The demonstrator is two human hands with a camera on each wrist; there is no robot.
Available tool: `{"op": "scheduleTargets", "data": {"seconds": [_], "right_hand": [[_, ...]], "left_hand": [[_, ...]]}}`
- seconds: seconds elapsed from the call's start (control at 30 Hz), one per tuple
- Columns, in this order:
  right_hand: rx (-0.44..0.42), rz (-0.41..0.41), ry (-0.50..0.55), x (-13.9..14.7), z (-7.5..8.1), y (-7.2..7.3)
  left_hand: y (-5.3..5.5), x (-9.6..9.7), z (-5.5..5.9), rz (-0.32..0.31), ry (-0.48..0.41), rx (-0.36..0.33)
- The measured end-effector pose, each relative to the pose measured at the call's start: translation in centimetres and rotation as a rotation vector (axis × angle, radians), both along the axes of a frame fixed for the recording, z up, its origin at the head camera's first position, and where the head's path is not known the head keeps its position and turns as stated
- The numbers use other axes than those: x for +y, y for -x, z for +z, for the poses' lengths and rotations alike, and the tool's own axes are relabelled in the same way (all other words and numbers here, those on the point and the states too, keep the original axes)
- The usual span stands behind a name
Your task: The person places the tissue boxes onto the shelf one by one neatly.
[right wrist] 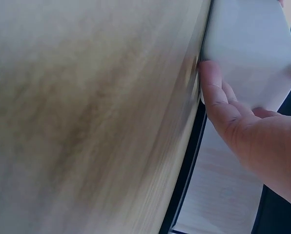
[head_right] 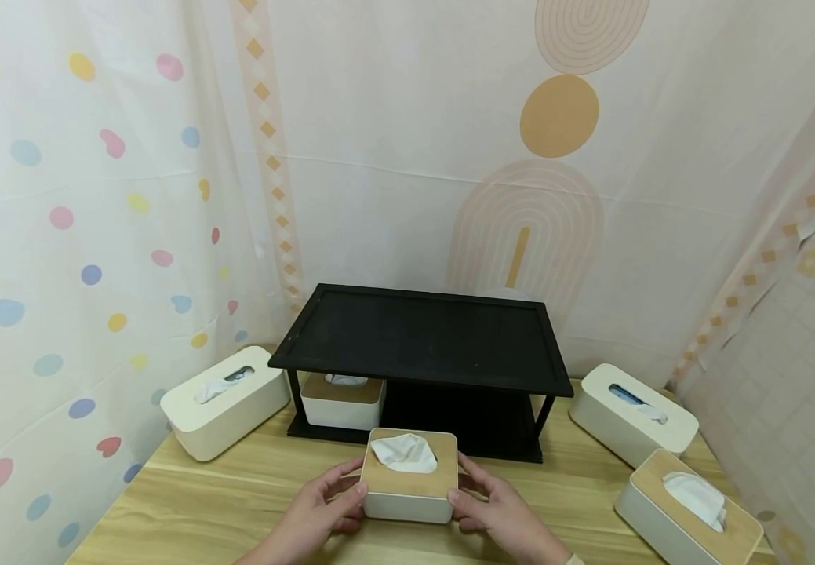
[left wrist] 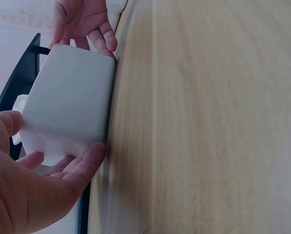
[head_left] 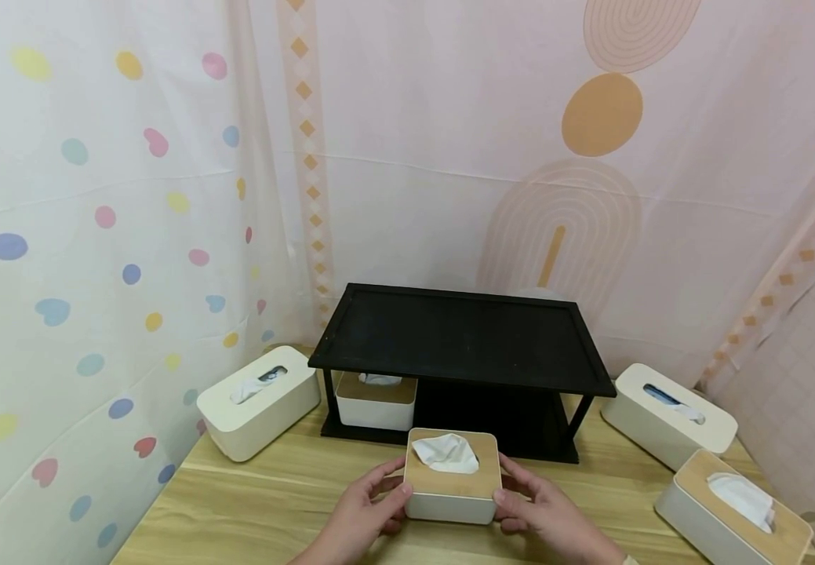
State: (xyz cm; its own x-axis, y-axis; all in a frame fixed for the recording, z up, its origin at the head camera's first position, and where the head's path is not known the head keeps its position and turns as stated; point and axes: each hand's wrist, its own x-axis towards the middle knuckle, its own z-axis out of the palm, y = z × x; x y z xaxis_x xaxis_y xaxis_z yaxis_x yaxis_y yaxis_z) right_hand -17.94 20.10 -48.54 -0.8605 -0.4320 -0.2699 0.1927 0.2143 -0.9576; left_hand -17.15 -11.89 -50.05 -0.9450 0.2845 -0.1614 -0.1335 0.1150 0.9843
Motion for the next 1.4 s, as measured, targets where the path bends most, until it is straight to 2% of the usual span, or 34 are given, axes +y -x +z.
{"op": "scheduleTargets", "data": {"seconds": [0.3, 0.87, 1.17, 1.4], "right_hand": [[0.033, 0.005, -0.008, -0.14, 0.05, -0.05], [0.078, -0.002, -0.013, -0.41, 0.31, 0.02], [0.151, 0.006, -0.003, -0.46, 0.04, 0.24], [0.160, -0.014, -0.011, -0.68, 0.09, 0.30]], "left_hand": [[0.33, -0.19, -0.43, 0.004, 0.015, 0.001], [0.33, -0.19, -0.20, 0.022, 0.001, 0.029], [0.30, -0.04, -0.28, 0.025, -0.011, 0.041], [0.35, 0.01, -0.39, 0.033, -0.029, 0.066]]}}
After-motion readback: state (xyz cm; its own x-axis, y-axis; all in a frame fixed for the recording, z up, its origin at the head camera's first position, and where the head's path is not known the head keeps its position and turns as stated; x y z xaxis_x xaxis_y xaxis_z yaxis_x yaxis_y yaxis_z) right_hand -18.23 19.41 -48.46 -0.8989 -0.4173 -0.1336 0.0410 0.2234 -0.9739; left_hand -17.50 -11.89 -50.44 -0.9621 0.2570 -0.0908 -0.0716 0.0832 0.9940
